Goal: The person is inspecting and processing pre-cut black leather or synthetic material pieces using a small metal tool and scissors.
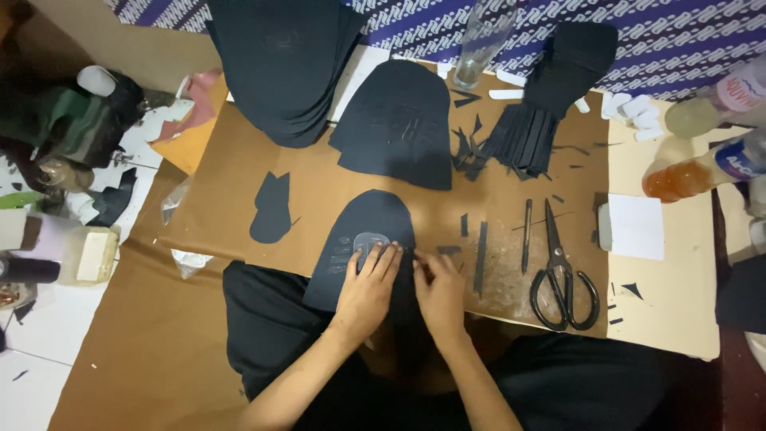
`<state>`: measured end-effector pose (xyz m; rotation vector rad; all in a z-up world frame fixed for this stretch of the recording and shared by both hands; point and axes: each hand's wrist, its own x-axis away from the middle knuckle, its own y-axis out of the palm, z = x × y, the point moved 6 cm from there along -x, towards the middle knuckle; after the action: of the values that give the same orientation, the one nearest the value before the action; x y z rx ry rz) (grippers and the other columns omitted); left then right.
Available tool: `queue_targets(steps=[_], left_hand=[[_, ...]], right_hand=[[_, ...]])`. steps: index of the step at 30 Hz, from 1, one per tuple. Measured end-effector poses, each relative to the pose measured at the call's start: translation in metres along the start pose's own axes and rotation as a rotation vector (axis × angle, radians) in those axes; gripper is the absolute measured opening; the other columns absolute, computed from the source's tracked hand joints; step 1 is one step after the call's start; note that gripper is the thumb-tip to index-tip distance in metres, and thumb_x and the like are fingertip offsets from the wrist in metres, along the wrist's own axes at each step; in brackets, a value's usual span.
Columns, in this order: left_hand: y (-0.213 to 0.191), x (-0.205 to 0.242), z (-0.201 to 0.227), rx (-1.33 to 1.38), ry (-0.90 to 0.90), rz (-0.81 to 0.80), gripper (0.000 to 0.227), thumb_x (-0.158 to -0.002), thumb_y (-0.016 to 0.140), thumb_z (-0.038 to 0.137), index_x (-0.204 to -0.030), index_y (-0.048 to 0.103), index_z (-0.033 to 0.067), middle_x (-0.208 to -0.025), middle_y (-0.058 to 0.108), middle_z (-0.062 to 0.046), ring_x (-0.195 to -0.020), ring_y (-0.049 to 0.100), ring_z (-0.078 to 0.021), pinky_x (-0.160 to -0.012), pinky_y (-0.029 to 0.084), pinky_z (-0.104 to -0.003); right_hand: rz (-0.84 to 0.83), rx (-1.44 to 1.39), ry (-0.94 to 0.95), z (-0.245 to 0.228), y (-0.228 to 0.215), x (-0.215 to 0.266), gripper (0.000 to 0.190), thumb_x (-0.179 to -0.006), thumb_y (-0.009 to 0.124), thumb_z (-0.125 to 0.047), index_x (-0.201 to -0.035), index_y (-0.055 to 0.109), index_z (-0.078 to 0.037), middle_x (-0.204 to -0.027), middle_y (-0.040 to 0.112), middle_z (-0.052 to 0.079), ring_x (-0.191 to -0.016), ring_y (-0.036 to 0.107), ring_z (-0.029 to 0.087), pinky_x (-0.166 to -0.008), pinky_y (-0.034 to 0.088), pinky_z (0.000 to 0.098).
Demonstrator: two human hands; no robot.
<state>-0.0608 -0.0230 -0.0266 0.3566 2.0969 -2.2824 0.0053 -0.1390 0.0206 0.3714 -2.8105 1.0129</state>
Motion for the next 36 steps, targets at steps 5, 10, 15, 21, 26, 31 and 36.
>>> queue_targets(steps=[5,10,15,21,26,31,36], left_hand=[[0.000,0.001,0.002,0.000,-0.011,0.012,0.064,-0.090,0.053,0.011,-0.153,0.045,0.0046,-0.154,0.046,-0.014,-0.141,0.043,-0.0317,-0.111,0.033,-0.056],[-0.001,-0.001,0.000,0.026,-0.001,0.031,0.062,-0.087,0.057,0.011,-0.148,0.050,0.0053,-0.149,0.050,-0.013,-0.138,0.045,-0.0314,-0.109,0.034,-0.055],[-0.008,-0.005,-0.006,0.050,-0.010,0.054,0.063,-0.084,0.061,0.013,-0.147,0.052,0.0086,-0.146,0.054,-0.009,-0.135,0.047,-0.0272,-0.107,0.033,-0.052],[-0.010,-0.008,-0.011,0.113,-0.044,0.059,0.060,-0.082,0.062,0.015,-0.142,0.055,0.0119,-0.142,0.056,-0.006,-0.133,0.047,-0.0241,-0.104,0.032,-0.049],[-0.010,-0.006,-0.008,0.143,-0.064,0.070,0.060,-0.082,0.061,0.015,-0.141,0.054,0.0131,-0.144,0.055,-0.007,-0.134,0.048,-0.0235,-0.104,0.033,-0.047],[-0.012,-0.006,-0.007,0.117,-0.059,0.071,0.063,-0.084,0.059,0.013,-0.146,0.051,0.0118,-0.146,0.054,-0.009,-0.134,0.049,-0.0238,-0.105,0.033,-0.046],[-0.012,-0.009,-0.001,0.045,-0.050,0.020,0.058,-0.085,0.063,0.013,-0.143,0.057,0.0073,-0.148,0.053,-0.016,-0.133,0.049,-0.0290,-0.106,0.034,-0.050]], right_hand=[[-0.045,-0.033,-0.080,-0.012,-0.002,0.020,0.031,-0.104,0.052,-0.004,-0.131,0.067,0.001,-0.110,0.067,0.029,-0.108,0.065,0.041,-0.091,0.057,0.0500],[0.002,0.430,-0.547,0.028,0.031,0.012,0.036,-0.100,0.055,-0.006,-0.135,0.066,-0.011,-0.115,0.062,0.014,-0.103,0.066,0.030,-0.082,0.059,0.0351],[0.043,0.587,-0.621,0.030,0.037,0.011,0.035,-0.097,0.059,-0.007,-0.130,0.067,-0.010,-0.112,0.056,0.009,-0.101,0.064,0.025,-0.079,0.059,0.0299],[0.041,0.552,-0.631,0.028,0.038,0.001,0.040,-0.096,0.058,-0.007,-0.136,0.060,-0.009,-0.111,0.053,0.011,-0.098,0.061,0.029,-0.078,0.055,0.0370],[0.051,0.833,-0.614,0.021,0.042,0.010,0.039,-0.098,0.053,-0.010,-0.135,0.064,-0.013,-0.102,0.052,0.010,-0.088,0.053,0.026,-0.070,0.040,0.0382],[-0.111,0.721,-0.547,0.027,0.027,0.002,0.053,-0.093,0.052,-0.006,-0.145,0.060,-0.018,-0.101,0.051,0.010,-0.088,0.052,0.028,-0.071,0.042,0.0373],[0.114,0.537,-0.409,0.048,-0.033,-0.034,0.023,-0.089,0.069,-0.011,-0.111,0.073,-0.013,-0.099,0.058,0.008,-0.093,0.060,0.029,-0.080,0.048,0.0391]])
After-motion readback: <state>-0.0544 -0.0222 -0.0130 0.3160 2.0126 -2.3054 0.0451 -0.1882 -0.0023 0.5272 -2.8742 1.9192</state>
